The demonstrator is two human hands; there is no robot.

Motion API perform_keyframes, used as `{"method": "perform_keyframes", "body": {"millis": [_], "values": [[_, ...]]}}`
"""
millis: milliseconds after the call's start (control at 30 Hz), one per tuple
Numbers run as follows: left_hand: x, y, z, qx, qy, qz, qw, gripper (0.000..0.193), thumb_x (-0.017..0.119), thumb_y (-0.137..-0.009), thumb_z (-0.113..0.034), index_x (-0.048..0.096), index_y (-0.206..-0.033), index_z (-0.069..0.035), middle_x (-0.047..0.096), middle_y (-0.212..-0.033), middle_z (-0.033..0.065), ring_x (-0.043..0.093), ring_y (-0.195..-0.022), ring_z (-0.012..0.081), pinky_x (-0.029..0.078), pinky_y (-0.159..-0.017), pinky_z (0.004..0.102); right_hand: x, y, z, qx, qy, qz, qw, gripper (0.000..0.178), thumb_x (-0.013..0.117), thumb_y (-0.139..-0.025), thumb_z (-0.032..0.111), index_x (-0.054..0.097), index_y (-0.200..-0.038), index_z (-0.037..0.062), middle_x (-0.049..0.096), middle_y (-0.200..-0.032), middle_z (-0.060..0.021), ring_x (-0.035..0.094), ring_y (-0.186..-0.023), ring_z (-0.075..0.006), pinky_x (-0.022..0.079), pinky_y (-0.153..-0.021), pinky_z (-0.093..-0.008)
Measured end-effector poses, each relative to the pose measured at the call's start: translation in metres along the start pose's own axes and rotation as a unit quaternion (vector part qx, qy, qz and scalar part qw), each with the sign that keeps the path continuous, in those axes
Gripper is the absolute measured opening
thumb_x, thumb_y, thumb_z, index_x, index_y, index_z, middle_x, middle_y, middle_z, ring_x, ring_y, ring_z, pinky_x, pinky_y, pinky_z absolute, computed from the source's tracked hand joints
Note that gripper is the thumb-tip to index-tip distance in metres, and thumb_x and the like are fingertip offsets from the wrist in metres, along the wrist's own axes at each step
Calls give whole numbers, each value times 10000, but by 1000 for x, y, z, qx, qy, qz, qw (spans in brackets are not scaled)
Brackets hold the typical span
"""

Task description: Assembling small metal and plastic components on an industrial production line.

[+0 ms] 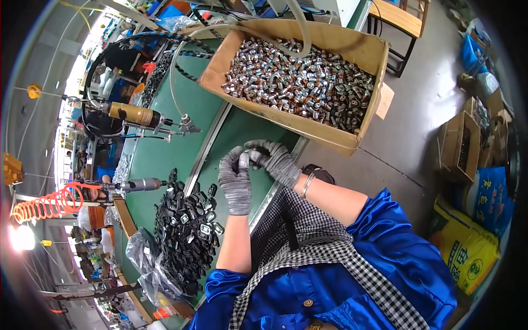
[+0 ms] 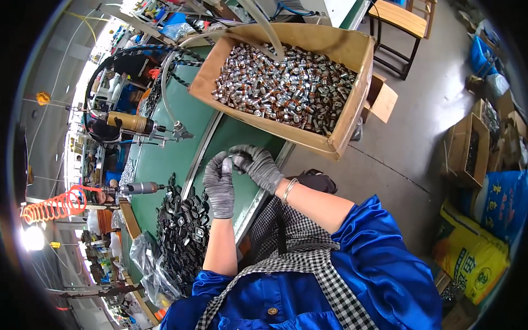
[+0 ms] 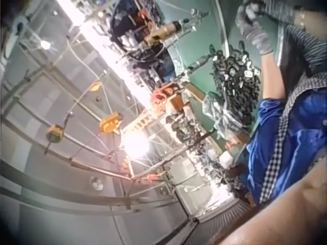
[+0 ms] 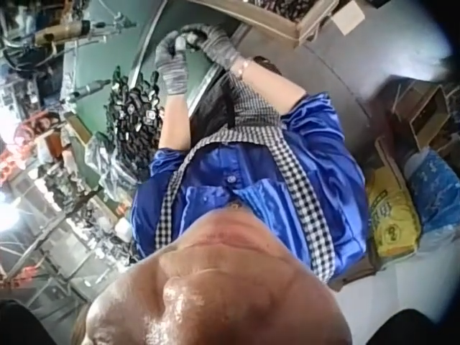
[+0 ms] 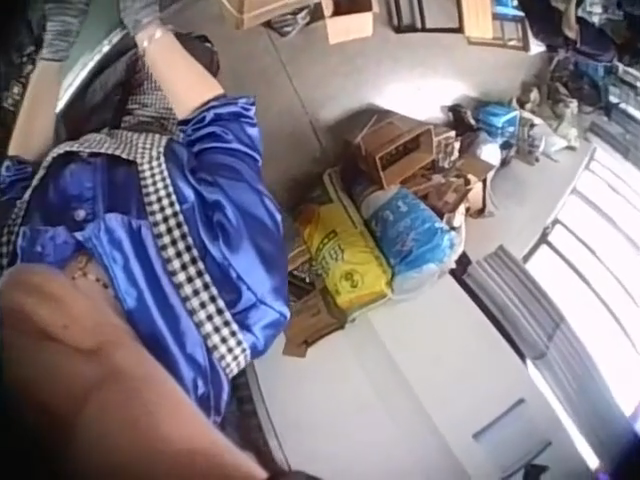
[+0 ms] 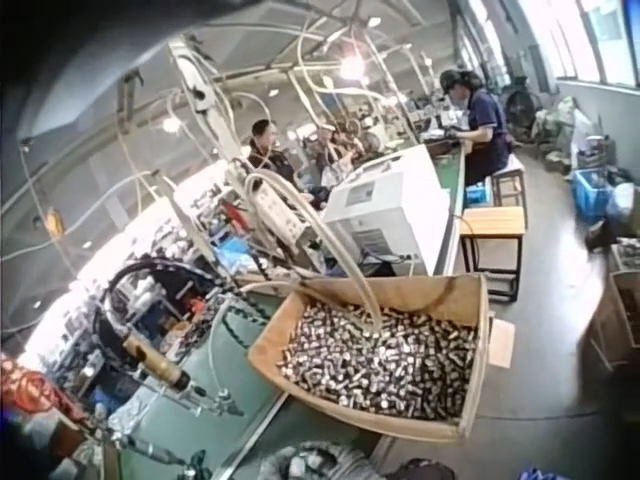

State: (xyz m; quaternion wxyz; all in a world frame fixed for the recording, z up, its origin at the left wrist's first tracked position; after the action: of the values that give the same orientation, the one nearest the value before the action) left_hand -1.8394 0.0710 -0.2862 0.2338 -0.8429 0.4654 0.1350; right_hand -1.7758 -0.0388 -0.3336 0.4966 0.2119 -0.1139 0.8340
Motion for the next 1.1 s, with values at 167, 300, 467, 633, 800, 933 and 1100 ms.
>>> {"method": "perform_keyframes", "body": {"millis": [167, 300, 467, 633, 800, 933, 1100], "values": [[2, -6, 3, -79, 105, 21, 991, 228, 609, -923, -109, 582, -1125, -6, 641, -944, 29, 598, -794, 68, 514, -664, 191, -3, -3, 14, -72, 147, 8, 986, 265, 613, -887, 107, 628, -1138, 24, 692, -928, -109, 644, -775, -150, 529, -750, -288], [2, -7, 6, -101, 113, 35, 988, 217, 608, -926, -124, 590, -1107, -5, 640, -925, 26, 597, -763, 59, 516, -640, 192, -7, -10, 16, -18, 179, 67, 981, 278, 616, -881, 141, 631, -1138, 38, 693, -977, -130, 663, -849, -176, 523, -796, -302], [3, -5, 3, -110, 83, 0, 990, 211, 615, -919, -122, 599, -1094, -4, 628, -907, 13, 580, -768, 67, 516, -663, 212, -2, -14, 9, -37, 163, 69, 983, 286, 612, -881, 167, 628, -1137, 41, 693, -948, -135, 668, -843, -193, 521, -788, -308], [3, -27, -48, 107, -101, -81, 986, 163, 628, -900, -93, 618, -1043, -15, 615, -973, 58, 581, -817, 116, 503, -705, 251, -4, -22, 1, -54, 141, 43, 988, 271, 620, -871, 182, 608, -1098, 34, 672, -934, -153, 657, -861, -259, 515, -790, -344], [57, -93, -163, 345, -249, 75, 902, 170, 663, -841, -135, 666, -1002, -79, 613, -950, 123, 595, -894, 267, 488, -794, 353, -16, -28, -2, -124, 269, 1, 955, 253, 621, -866, 194, 591, -1062, 36, 649, -949, -167, 632, -883, -322, 500, -814, -382], [110, -157, -150, 342, -346, 172, 857, 200, 651, -850, -206, 674, -993, -69, 639, -937, 113, 602, -913, 287, 471, -828, 388, -3, -28, -1, -140, 273, 14, 951, 249, 620, -864, 194, 592, -1057, 39, 645, -961, -172, 624, -892, -337, 494, -826, -393], [154, -174, -125, 241, -419, 339, 807, 249, 641, -855, -285, 684, -958, -63, 652, -953, 134, 613, -910, 303, 470, -849, 407, -13, -27, -5, -142, 262, -4, 955, 248, 615, -867, 198, 594, -1057, 40, 642, -969, -175, 620, -899, -339, 491, -828, -402]]}}
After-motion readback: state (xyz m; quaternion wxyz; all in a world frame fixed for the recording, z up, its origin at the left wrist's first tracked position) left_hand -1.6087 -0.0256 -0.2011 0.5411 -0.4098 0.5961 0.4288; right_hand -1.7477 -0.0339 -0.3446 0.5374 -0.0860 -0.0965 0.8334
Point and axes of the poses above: each hand's wrist, its own y-axis away from the middle knuckle, its own x-axis out of the palm, z = x × y, the point moved 4 cm from there along -y, towards the middle knuckle
